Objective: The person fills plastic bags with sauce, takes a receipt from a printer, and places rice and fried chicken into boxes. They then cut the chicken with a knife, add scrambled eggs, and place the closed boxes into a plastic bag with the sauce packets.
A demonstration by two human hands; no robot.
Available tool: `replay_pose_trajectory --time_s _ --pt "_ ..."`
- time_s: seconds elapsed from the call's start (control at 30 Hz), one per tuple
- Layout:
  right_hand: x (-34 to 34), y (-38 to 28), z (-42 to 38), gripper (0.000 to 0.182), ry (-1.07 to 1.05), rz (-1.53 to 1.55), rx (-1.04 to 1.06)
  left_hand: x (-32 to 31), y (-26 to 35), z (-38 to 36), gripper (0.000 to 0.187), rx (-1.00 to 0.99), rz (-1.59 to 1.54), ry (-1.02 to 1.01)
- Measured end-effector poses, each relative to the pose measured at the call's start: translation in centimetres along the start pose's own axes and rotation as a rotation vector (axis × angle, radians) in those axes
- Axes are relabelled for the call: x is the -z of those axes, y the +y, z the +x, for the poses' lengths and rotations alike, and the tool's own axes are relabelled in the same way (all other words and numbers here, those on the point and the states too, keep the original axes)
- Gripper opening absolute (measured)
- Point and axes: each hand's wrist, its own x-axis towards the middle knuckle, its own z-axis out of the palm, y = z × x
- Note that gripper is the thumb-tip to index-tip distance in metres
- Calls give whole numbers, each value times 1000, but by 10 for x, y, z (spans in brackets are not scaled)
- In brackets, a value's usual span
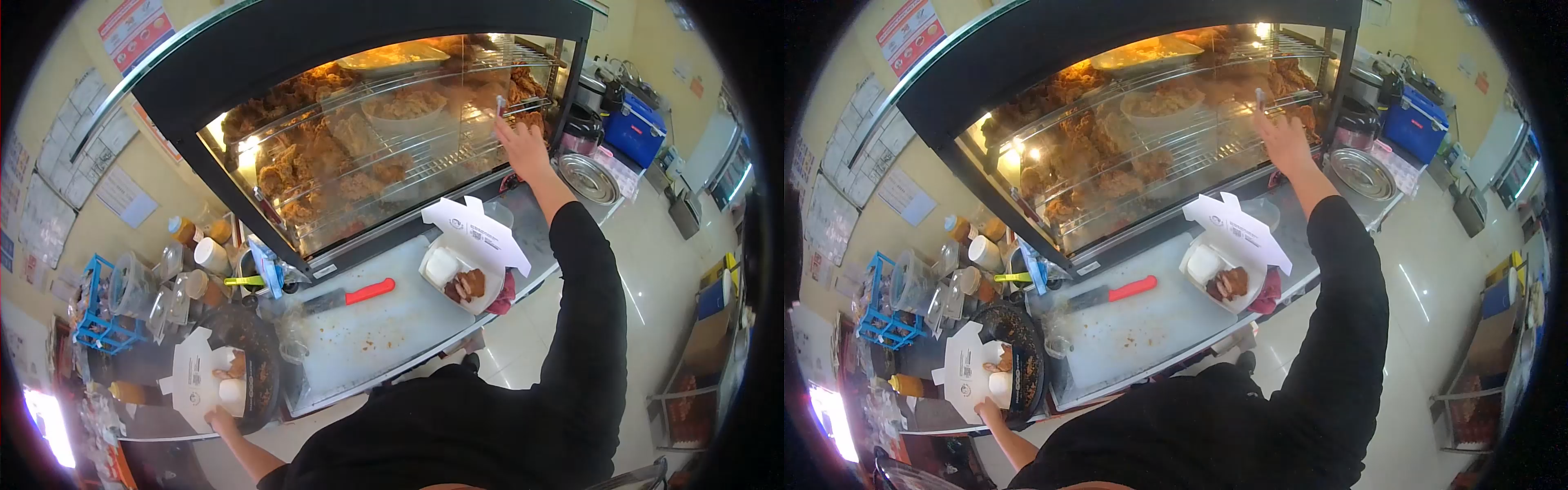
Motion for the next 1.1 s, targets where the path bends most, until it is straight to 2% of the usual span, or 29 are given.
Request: replay_pose_trajectory --time_s 0.07,0.17,0.2,0.23,0.3,0.37,0.4,0.47,0.53,0.57,0.63,0.67,0.77,0.8,0.87,1.03,1.07,1.1 --pt "-5 13 -2 49 -113 -6 -83 -1 -3 0 40 50 -98 -32" --pt "-27 31 -7 47 -133 71 -233 8 1 -9 39 218 -390 -137" --pt "-29 31 -14 36 78 121 -332 10 -1 -9 39 247 -443 -168" --pt "-26 28 -20 29 38 276 -409 1 -11 0 39 229 -418 -196" --pt "8 15 -34 20 -48 582 -555 -23 -39 22 40 193 -363 -256" --pt "79 -11 -73 19 137 700 -544 -36 -50 25 39 193 -453 -286" --pt "101 -25 -95 19 115 771 -596 -38 -54 25 39 194 -495 -300" --pt "130 -57 -139 19 -12 899 -718 -34 -66 33 33 -297 -17 -398" --pt "140 -86 -180 19 -217 943 -810 -24 -69 30 30 -328 46 -430" --pt "135 -99 -195 19 -315 930 -832 -15 -46 16 29 -111 -129 -413" --pt "124 -103 -209 19 -329 911 -854 12 0 -18 28 335 -460 -351" --pt "121 -103 -215 19 -332 906 -868 17 1 -19 32 323 -519 -377" --pt "108 -59 -181 21 -14 1100 -868 25 -5 -8 35 250 -506 -409" --pt "101 -42 -161 23 106 1166 -843 27 -2 -12 37 309 -647 -346" --pt "70 -13 -119 29 226 1083 -750 25 -14 2 37 240 -622 -367" --pt "-15 27 -31 41 34 713 -695 -3 -70 47 37 84 -535 -334" --pt "-32 32 -22 43 -9 575 -650 24 -37 10 35 242 -682 -334" --pt "-50 40 -14 44 -48 439 -607 34 -30 3 32 331 -714 -360"
